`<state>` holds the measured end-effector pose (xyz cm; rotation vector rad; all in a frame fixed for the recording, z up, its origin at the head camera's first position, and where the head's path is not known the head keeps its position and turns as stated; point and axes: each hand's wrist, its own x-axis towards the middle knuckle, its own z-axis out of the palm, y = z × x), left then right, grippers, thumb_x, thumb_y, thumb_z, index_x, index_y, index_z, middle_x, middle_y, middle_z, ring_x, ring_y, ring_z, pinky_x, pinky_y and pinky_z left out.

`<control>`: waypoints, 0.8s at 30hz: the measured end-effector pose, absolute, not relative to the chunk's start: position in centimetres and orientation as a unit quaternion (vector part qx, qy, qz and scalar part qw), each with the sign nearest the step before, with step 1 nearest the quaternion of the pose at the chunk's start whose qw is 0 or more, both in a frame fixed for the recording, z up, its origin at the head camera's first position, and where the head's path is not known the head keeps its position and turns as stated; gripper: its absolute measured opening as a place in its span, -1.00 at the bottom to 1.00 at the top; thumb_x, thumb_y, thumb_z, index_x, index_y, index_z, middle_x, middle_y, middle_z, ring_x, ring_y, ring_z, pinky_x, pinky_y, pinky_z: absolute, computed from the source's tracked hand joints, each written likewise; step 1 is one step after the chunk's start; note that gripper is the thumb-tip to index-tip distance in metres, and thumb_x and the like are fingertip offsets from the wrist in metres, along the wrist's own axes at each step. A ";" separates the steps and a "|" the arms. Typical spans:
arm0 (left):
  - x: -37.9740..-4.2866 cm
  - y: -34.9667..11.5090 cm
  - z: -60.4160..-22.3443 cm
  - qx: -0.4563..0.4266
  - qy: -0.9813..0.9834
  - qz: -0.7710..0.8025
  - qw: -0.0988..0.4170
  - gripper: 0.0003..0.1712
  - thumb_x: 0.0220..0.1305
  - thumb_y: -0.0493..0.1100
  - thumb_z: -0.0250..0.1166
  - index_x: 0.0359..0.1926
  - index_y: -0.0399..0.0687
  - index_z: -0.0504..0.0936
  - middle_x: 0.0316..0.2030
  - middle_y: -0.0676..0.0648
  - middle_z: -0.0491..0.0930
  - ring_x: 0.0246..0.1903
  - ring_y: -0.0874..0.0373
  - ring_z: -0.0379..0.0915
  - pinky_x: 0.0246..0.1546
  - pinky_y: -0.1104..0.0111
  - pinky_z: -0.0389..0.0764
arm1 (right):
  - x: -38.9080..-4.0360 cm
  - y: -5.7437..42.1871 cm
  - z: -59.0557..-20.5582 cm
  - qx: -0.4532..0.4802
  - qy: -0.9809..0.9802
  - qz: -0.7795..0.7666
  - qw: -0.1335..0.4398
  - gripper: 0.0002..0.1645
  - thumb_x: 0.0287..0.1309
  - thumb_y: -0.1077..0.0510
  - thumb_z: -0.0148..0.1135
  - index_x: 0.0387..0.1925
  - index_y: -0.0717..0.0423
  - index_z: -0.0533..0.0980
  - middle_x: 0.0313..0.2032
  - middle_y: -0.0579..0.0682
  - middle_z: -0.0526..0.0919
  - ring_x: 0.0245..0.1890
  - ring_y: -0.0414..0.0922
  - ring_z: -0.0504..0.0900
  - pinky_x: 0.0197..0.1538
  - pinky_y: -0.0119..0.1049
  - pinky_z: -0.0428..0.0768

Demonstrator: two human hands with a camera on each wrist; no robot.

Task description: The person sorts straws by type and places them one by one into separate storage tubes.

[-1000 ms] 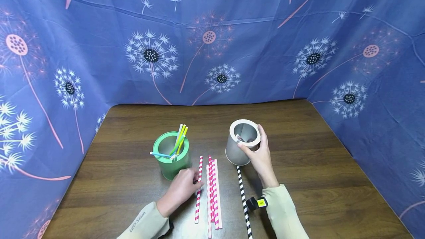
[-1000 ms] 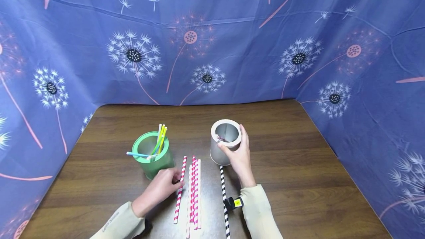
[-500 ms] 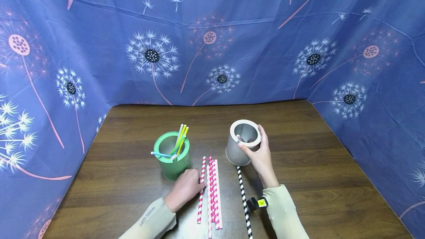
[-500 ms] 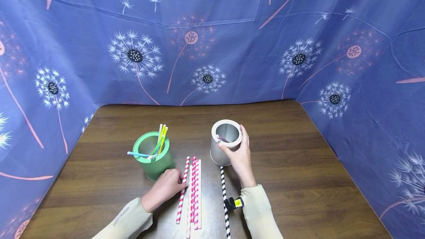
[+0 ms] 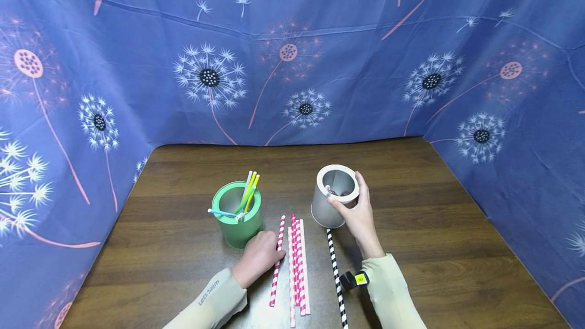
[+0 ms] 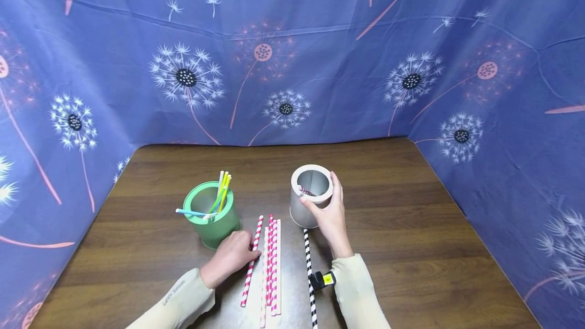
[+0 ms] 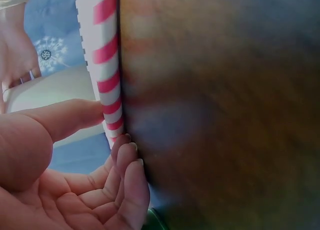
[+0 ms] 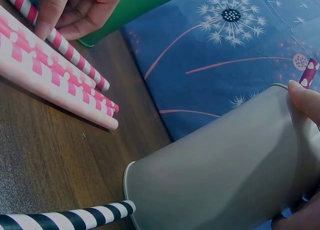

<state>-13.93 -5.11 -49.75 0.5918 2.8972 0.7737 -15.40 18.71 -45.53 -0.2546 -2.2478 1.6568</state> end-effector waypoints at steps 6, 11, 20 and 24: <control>-14.0 -5.3 -49.8 0.191 0.943 0.271 0.038 -0.49 -0.03 -0.27 0.40 -0.77 0.01 0.20 -0.72 0.12 0.09 -0.66 0.25 0.01 -0.69 0.42 0.13 | -15.4 18.7 -45.4 -0.088 -0.792 0.581 0.167 0.20 -0.08 0.16 0.50 0.50 -0.04 -0.01 0.49 0.02 0.06 0.48 0.00 0.07 0.50 -0.07 0.03; -13.9 -5.5 -49.9 0.185 0.932 0.307 0.053 -0.55 -0.06 -0.31 0.35 -0.78 0.02 0.24 -0.75 0.15 0.09 -0.69 0.28 0.03 -0.69 0.46 0.11 | -15.3 18.7 -45.4 -0.094 -0.793 0.579 0.163 0.21 -0.08 0.14 0.51 0.50 -0.06 -0.02 0.50 0.01 0.05 0.48 0.00 0.07 0.50 -0.06 0.03; -14.0 -6.2 -49.6 0.182 0.905 0.374 0.086 -0.79 0.00 -0.27 0.40 -0.60 -0.11 0.50 -0.69 0.12 0.35 -0.63 0.33 0.24 -0.57 0.50 0.30 | -15.3 18.8 -45.4 -0.093 -0.793 0.580 0.161 0.21 -0.07 0.12 0.51 0.50 -0.10 -0.03 0.50 -0.01 0.04 0.49 0.00 0.07 0.49 -0.04 0.03; -14.1 -6.3 -49.4 0.183 0.888 0.408 0.102 -0.82 0.03 -0.28 0.40 -0.57 -0.13 0.54 -0.67 0.11 0.44 -0.61 0.34 0.28 -0.55 0.52 0.34 | -15.3 18.8 -45.4 -0.093 -0.793 0.580 0.161 0.20 -0.06 0.11 0.51 0.50 -0.10 -0.02 0.50 -0.03 0.04 0.49 -0.03 0.07 0.49 -0.06 0.03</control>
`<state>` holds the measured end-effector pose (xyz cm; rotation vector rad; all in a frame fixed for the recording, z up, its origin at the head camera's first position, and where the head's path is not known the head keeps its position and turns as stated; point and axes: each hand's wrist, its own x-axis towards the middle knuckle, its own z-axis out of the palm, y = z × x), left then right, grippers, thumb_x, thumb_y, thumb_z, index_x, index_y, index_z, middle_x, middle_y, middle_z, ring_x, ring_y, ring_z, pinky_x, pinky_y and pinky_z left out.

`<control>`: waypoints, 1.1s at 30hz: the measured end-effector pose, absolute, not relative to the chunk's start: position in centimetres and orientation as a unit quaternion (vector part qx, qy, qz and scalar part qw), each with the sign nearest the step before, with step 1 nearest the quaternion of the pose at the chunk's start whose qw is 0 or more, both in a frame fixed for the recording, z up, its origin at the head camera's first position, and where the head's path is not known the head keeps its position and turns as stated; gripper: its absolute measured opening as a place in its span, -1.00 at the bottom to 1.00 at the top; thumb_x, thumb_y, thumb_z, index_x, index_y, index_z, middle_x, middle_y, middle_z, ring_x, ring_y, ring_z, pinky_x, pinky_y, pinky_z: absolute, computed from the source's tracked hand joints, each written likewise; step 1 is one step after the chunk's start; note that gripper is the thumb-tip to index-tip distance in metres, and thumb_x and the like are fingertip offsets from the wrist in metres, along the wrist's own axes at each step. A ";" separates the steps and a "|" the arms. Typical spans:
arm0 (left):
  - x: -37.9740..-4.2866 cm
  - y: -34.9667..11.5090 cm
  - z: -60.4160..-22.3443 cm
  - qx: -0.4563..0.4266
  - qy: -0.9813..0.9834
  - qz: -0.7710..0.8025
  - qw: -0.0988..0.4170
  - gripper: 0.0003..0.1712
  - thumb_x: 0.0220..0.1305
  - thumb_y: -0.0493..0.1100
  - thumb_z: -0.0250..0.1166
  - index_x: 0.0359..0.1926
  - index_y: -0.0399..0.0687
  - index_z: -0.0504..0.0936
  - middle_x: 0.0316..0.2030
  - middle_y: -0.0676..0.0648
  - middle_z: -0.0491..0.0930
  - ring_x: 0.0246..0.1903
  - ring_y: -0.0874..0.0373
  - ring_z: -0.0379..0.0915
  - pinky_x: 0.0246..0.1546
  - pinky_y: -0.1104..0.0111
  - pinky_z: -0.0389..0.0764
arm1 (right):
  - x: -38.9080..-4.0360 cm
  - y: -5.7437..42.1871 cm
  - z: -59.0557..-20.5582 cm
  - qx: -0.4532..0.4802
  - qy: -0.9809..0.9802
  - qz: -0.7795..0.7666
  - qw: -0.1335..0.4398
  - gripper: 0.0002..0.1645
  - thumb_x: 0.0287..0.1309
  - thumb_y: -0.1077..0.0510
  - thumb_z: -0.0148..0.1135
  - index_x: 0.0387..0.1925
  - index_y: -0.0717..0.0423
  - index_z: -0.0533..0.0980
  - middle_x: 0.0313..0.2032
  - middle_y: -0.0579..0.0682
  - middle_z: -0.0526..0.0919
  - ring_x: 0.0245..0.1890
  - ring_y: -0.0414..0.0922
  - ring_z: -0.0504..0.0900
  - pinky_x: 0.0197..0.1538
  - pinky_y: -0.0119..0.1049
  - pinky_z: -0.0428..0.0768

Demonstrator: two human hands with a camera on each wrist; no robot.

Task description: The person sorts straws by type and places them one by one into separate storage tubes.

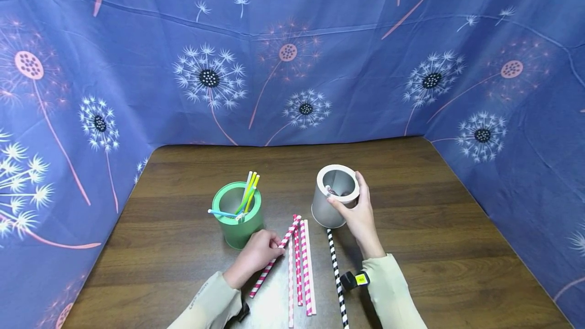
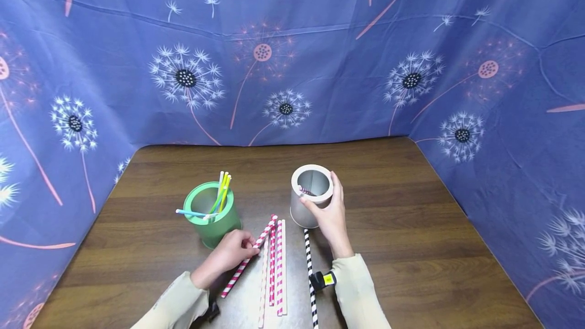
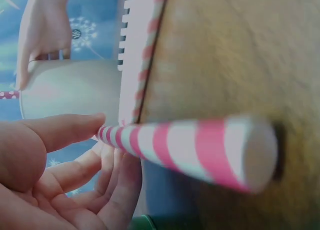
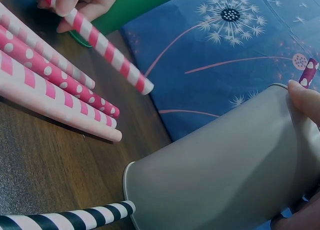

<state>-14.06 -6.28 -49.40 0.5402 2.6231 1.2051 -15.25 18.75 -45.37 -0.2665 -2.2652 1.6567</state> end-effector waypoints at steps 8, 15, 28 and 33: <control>-13.9 -6.3 -48.8 0.172 0.857 0.469 0.127 -0.93 0.10 -0.31 0.37 -0.43 -0.25 0.64 -0.59 -0.05 0.66 -0.60 0.31 0.48 -0.56 0.49 0.47 | -15.1 18.8 -45.2 -0.094 -0.793 0.580 0.160 0.19 -0.04 0.09 0.50 0.50 -0.14 -0.03 0.50 -0.06 0.04 0.48 -0.04 0.07 0.49 -0.08 0.04; -13.9 -6.1 -47.9 0.168 0.841 0.501 0.114 -0.91 0.12 -0.34 0.35 -0.35 -0.31 0.63 -0.52 -0.12 0.71 -0.52 0.26 0.57 -0.51 0.48 0.50 | -15.1 18.8 -45.1 -0.100 -0.790 0.584 0.158 0.20 -0.06 0.10 0.51 0.50 -0.15 -0.02 0.50 -0.05 0.04 0.48 -0.03 0.09 0.49 -0.10 0.07; -13.9 -5.4 -46.0 0.152 0.839 0.519 0.064 -0.86 0.15 -0.37 0.33 -0.23 -0.31 0.64 -0.37 -0.15 0.72 -0.36 0.14 0.65 -0.38 0.42 0.62 | -15.2 18.6 -45.4 -0.095 -0.787 0.589 0.158 0.20 -0.06 0.17 0.50 0.50 -0.05 -0.03 0.51 0.00 0.03 0.48 -0.01 0.09 0.49 -0.10 0.10; -14.1 -5.1 -45.8 0.154 0.837 0.523 0.038 -0.87 0.18 -0.38 0.31 -0.22 -0.30 0.64 -0.36 -0.16 0.72 -0.34 0.10 0.67 -0.29 0.34 0.67 | -15.2 18.6 -45.3 -0.096 -0.786 0.590 0.158 0.20 -0.06 0.17 0.50 0.50 -0.02 -0.03 0.51 -0.01 0.03 0.48 -0.02 0.09 0.49 -0.11 0.10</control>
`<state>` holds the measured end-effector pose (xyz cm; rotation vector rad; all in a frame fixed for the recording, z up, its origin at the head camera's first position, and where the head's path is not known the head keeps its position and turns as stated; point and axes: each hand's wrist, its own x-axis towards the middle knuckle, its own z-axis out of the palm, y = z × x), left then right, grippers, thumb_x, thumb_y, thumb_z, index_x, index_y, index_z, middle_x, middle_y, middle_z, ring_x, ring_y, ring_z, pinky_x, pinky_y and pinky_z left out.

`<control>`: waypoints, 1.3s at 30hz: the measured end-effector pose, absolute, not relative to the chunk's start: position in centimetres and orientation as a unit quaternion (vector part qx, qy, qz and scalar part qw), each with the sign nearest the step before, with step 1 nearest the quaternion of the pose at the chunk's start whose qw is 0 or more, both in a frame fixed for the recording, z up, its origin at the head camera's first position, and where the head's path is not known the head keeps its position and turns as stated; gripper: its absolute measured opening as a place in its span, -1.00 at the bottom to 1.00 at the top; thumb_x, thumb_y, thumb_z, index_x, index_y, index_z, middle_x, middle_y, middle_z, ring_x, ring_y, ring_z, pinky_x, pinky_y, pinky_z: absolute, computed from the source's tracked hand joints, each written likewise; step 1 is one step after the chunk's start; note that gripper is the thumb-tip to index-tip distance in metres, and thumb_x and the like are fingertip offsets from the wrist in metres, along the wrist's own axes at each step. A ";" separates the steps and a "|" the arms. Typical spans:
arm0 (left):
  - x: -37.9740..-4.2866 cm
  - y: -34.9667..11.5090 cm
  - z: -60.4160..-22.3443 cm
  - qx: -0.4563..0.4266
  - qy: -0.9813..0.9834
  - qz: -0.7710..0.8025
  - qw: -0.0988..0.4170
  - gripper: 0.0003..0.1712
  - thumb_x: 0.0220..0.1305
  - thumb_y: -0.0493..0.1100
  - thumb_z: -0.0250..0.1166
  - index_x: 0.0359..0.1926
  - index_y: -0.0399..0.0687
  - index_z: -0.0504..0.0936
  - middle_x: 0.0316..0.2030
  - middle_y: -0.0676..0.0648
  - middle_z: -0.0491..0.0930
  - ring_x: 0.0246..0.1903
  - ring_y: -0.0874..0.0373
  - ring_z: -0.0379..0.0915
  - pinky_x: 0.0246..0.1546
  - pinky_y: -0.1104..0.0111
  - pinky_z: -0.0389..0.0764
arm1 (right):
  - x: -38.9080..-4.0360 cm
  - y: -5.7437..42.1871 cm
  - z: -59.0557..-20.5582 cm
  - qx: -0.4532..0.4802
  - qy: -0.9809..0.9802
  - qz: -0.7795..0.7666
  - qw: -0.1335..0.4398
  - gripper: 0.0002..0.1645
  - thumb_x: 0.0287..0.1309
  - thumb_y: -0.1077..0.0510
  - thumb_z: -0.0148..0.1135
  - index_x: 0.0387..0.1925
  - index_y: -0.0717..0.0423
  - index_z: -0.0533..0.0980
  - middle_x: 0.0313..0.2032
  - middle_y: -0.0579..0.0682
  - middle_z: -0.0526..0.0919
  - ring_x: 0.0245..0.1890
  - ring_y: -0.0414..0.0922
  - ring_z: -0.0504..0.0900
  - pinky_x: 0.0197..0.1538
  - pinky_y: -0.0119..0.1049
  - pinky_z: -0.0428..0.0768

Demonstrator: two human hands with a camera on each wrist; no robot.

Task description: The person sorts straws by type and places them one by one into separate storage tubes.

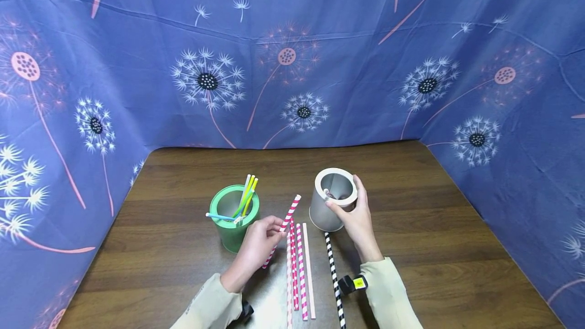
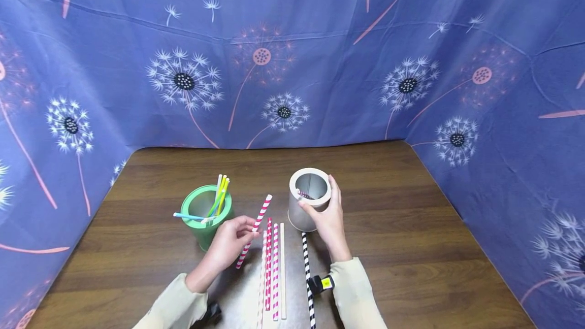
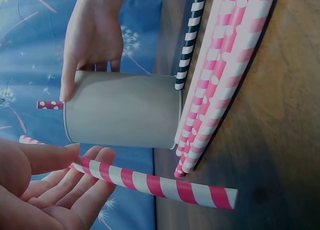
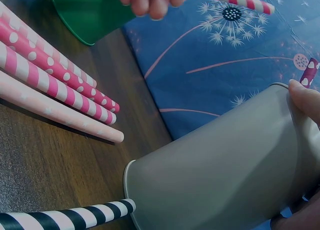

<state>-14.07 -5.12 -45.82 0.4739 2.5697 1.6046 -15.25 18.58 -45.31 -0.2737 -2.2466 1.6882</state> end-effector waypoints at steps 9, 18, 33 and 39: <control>-14.2 -4.6 -45.5 0.151 0.830 0.536 0.006 -0.86 0.16 -0.39 0.32 -0.22 -0.31 0.63 -0.36 -0.18 0.72 -0.33 0.08 0.66 -0.25 0.35 0.67 | -15.3 18.6 -45.4 -0.096 -0.786 0.589 0.161 0.21 -0.07 0.16 0.50 0.50 -0.07 -0.03 0.51 -0.01 0.02 0.48 -0.03 0.08 0.49 -0.12 0.09; -14.4 -3.9 -44.9 0.161 0.807 0.568 -0.013 -0.90 0.18 -0.40 0.31 -0.25 -0.31 0.59 -0.30 -0.22 0.74 -0.28 0.03 0.68 -0.24 0.40 0.67 | -15.3 18.6 -45.6 -0.095 -0.784 0.592 0.160 0.21 -0.07 0.17 0.50 0.50 -0.08 -0.04 0.51 0.00 0.02 0.48 -0.01 0.09 0.49 -0.10 0.10; -14.5 -2.3 -44.0 0.213 0.756 0.608 -0.113 -0.86 0.15 -0.42 0.32 -0.24 -0.29 0.57 -0.20 -0.24 0.74 -0.15 -0.05 0.70 -0.10 0.35 0.66 | -15.4 18.6 -45.7 -0.094 -0.787 0.587 0.163 0.20 -0.05 0.15 0.50 0.50 -0.08 -0.03 0.49 0.01 0.05 0.47 0.00 0.11 0.49 -0.09 0.10; -14.7 -1.7 -43.5 0.235 0.738 0.612 -0.164 -0.86 0.14 -0.43 0.33 -0.25 -0.28 0.59 -0.20 -0.21 0.74 -0.18 -0.04 0.71 -0.10 0.39 0.65 | -15.4 18.6 -45.7 -0.093 -0.788 0.586 0.163 0.19 -0.04 0.14 0.49 0.50 -0.09 -0.04 0.49 0.01 0.05 0.47 0.00 0.11 0.49 -0.09 0.10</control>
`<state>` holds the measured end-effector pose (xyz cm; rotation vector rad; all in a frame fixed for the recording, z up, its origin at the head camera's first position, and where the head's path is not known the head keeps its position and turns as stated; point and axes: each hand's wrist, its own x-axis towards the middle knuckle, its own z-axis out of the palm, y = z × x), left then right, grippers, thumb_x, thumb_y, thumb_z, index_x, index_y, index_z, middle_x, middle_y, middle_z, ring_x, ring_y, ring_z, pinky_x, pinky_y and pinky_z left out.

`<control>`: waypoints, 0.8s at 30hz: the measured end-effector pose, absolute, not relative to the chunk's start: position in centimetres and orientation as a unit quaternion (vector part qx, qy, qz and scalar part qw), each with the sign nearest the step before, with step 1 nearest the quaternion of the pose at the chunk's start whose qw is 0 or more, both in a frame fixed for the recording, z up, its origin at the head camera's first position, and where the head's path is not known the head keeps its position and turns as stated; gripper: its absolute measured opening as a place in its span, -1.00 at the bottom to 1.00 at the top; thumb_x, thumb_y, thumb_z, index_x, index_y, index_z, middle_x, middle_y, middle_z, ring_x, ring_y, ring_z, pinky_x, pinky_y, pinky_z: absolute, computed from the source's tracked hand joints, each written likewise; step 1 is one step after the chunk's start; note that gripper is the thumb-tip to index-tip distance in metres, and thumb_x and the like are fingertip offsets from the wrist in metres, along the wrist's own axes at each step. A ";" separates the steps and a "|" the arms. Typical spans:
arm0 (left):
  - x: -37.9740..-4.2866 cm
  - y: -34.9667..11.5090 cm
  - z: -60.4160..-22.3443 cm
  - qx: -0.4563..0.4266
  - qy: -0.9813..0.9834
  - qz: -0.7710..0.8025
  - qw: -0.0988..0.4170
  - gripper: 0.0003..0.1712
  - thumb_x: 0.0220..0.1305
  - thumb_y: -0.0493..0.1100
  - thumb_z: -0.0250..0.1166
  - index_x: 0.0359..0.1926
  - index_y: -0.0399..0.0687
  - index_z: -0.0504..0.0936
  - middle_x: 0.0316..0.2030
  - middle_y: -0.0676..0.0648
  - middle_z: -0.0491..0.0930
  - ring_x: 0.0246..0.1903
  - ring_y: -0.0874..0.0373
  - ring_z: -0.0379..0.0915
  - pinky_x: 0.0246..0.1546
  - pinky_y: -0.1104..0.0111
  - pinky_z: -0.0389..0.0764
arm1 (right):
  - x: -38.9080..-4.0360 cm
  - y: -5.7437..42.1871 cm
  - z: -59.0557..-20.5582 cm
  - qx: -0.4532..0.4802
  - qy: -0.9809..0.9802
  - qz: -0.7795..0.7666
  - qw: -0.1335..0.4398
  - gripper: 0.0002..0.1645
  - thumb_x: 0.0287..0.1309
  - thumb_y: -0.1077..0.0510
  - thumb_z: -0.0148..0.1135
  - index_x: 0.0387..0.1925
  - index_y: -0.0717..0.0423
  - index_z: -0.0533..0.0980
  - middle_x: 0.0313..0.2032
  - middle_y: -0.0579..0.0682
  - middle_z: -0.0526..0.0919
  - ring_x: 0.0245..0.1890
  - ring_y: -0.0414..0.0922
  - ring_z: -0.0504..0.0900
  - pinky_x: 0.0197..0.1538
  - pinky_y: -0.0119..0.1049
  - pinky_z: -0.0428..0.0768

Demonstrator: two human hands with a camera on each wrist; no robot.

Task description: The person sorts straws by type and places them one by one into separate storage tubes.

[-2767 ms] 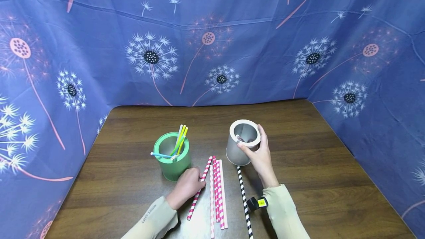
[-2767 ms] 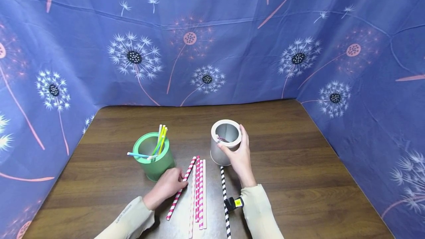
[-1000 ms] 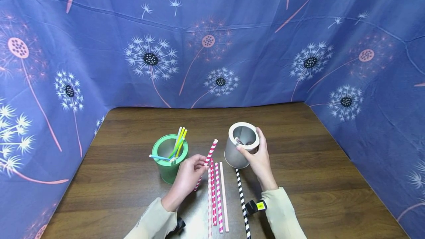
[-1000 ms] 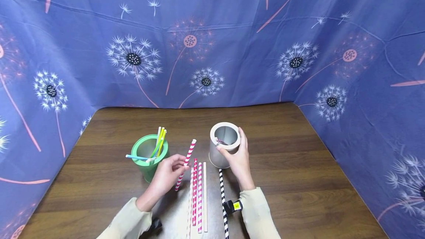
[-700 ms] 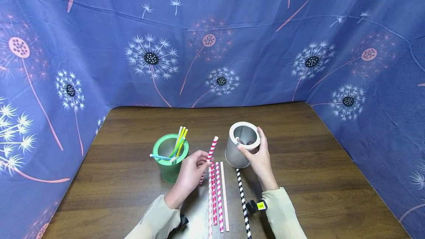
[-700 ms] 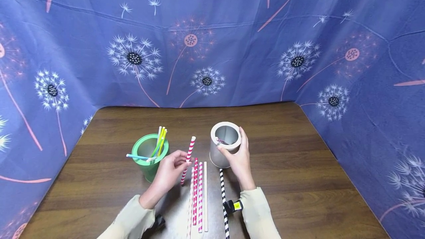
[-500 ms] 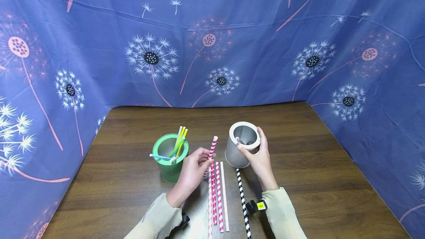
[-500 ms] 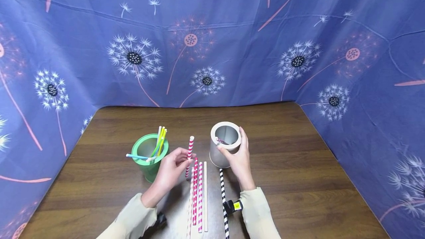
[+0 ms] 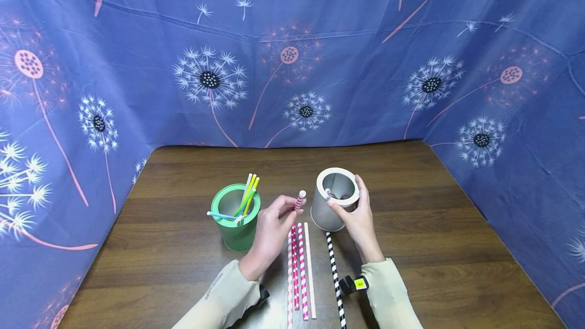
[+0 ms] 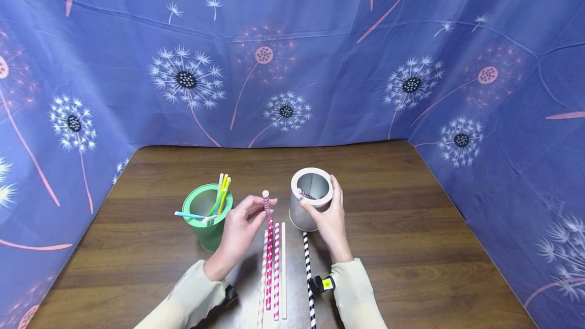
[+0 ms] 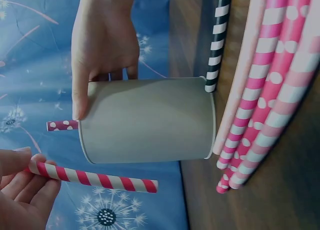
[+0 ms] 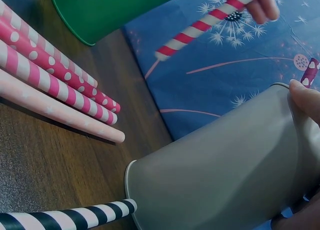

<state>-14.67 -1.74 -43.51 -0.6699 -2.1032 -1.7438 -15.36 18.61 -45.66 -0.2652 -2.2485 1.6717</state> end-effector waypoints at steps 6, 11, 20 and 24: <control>-14.8 -1.2 -42.4 -0.246 -0.727 -0.605 0.212 -0.88 0.16 -0.39 0.34 -0.26 -0.25 0.59 -0.21 -0.17 0.75 -0.17 0.05 0.72 -0.10 0.38 0.65 | -15.3 18.6 -45.6 -0.095 -0.790 0.584 0.163 0.19 -0.05 0.14 0.49 0.50 -0.12 -0.03 0.49 0.01 0.05 0.47 0.00 0.10 0.49 -0.09 0.09; -15.1 -0.4 -41.7 -0.266 -0.691 -0.621 0.255 -0.85 0.14 -0.36 0.35 -0.27 -0.26 0.54 -0.21 -0.19 0.75 -0.16 0.01 0.71 -0.07 0.36 0.64 | -15.4 18.6 -45.7 -0.093 -0.792 0.581 0.163 0.20 -0.04 0.14 0.49 0.51 -0.11 -0.04 0.49 0.02 0.04 0.47 0.00 0.10 0.49 -0.08 0.09; -15.4 0.6 -40.6 -0.268 -0.667 -0.627 0.299 -0.82 0.24 -0.30 0.29 -0.14 -0.22 0.54 -0.12 -0.12 0.73 -0.09 0.11 0.69 -0.04 0.41 0.63 | -15.3 18.5 -45.6 -0.093 -0.792 0.582 0.162 0.20 -0.05 0.16 0.49 0.50 -0.09 -0.04 0.49 0.03 0.04 0.47 0.00 0.11 0.49 -0.09 0.10; -15.9 1.2 -40.2 -0.271 -0.650 -0.649 0.288 -0.79 0.26 -0.29 0.27 -0.11 -0.25 0.52 -0.09 -0.14 0.72 -0.04 0.08 0.67 0.00 0.39 0.62 | -15.3 18.5 -45.5 -0.096 -0.791 0.582 0.162 0.20 -0.06 0.16 0.49 0.50 -0.07 -0.03 0.49 0.03 0.05 0.47 0.00 0.11 0.49 -0.09 0.11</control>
